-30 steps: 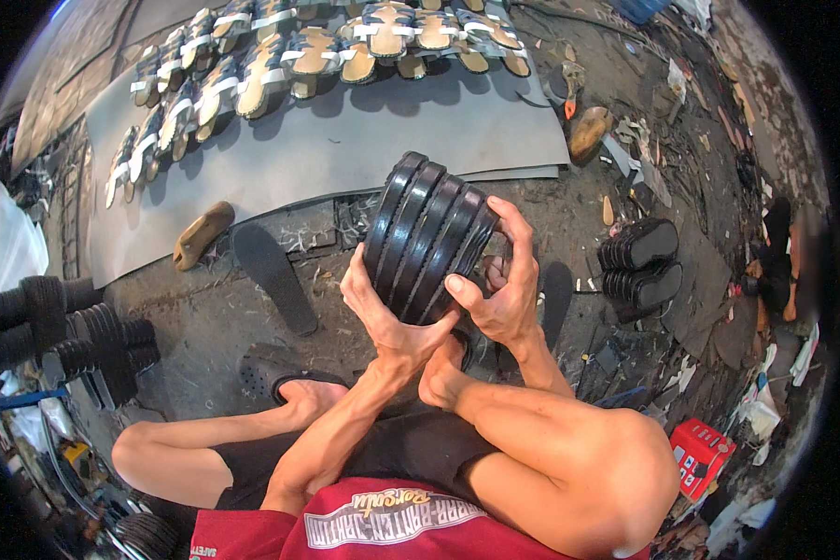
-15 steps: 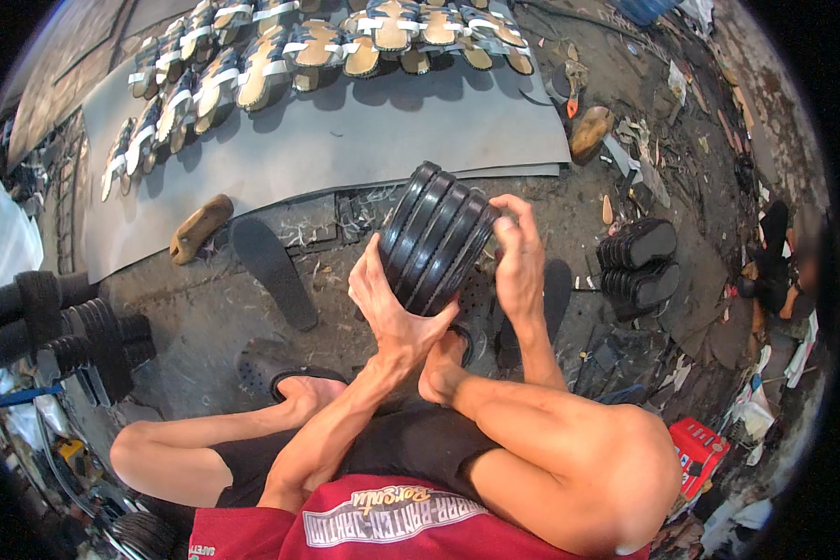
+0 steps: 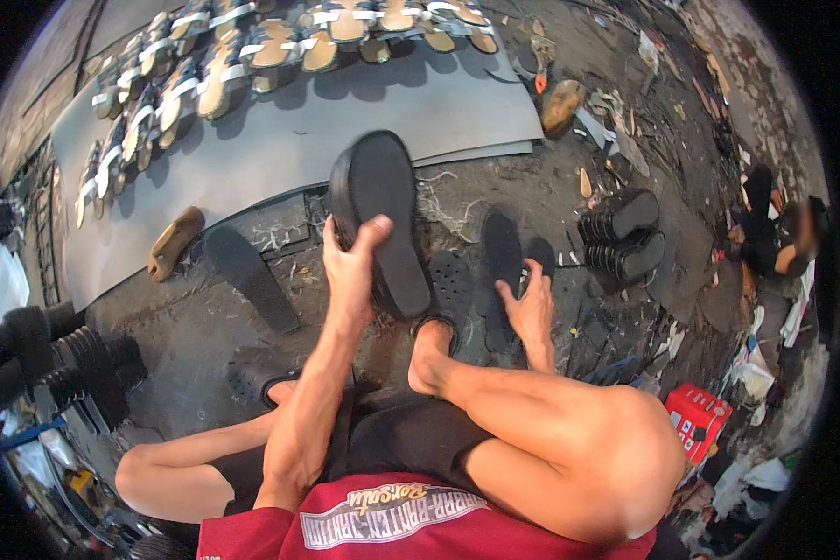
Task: The person sits on the floor and repeatedly wipes and rubs the surfaces of black shoe insoles by hand. They handle the insoles one at a time, turning them over and rubbing both sides, then stacking them into a pile.
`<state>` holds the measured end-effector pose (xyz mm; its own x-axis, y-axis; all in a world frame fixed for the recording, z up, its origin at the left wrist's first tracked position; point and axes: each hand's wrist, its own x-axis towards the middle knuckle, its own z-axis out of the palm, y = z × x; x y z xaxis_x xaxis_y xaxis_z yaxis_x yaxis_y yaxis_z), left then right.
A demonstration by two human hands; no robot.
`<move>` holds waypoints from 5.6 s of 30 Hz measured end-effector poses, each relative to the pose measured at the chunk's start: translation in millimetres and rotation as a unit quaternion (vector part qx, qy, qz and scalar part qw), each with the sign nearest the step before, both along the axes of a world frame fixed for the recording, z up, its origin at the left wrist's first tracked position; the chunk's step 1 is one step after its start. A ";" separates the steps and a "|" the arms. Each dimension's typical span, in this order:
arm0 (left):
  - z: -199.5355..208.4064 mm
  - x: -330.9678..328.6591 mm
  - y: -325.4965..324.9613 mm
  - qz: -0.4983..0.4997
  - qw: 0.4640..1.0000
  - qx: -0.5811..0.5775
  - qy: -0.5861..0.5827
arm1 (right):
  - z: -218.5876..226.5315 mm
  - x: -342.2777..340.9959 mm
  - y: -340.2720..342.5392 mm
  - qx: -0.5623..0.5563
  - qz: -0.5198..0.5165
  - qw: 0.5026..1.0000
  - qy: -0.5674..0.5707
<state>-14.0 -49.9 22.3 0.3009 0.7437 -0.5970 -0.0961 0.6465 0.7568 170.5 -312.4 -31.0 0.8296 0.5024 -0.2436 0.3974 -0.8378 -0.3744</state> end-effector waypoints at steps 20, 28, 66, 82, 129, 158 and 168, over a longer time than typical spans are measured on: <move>-89.3 -25.8 57.7 -0.164 0.983 -0.079 -0.035 | 51.6 23.8 4.5 0.427 -0.257 0.747 0.440; -64.0 -21.3 51.2 -0.152 0.986 -0.066 0.017 | 87.5 4.9 50.1 0.427 -0.226 0.733 0.478; -48.7 5.5 144.0 -0.315 0.759 0.542 0.177 | 25.8 -95.9 126.7 0.230 0.225 0.944 0.074; -44.5 9.3 155.8 -0.336 0.758 0.530 0.177 | 17.1 -97.8 126.0 0.260 0.187 0.945 0.068; -58.8 9.1 149.3 -0.316 0.746 0.558 0.179 | 3.2 -89.8 115.0 0.277 0.194 0.936 0.097; -59.5 9.4 150.1 -0.292 0.730 0.587 0.190 | 3.3 -91.0 120.2 0.306 0.210 0.926 0.064; -27.0 2.1 101.5 -0.456 0.564 0.651 0.225 | 7.7 -91.0 118.6 0.279 0.199 0.937 0.065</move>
<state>-11.9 51.5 -4.7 0.9486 0.2981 0.1067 0.2181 -0.8594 0.4624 79.5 -193.8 -23.3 0.5301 0.8456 0.0628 0.5579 -0.2921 -0.7768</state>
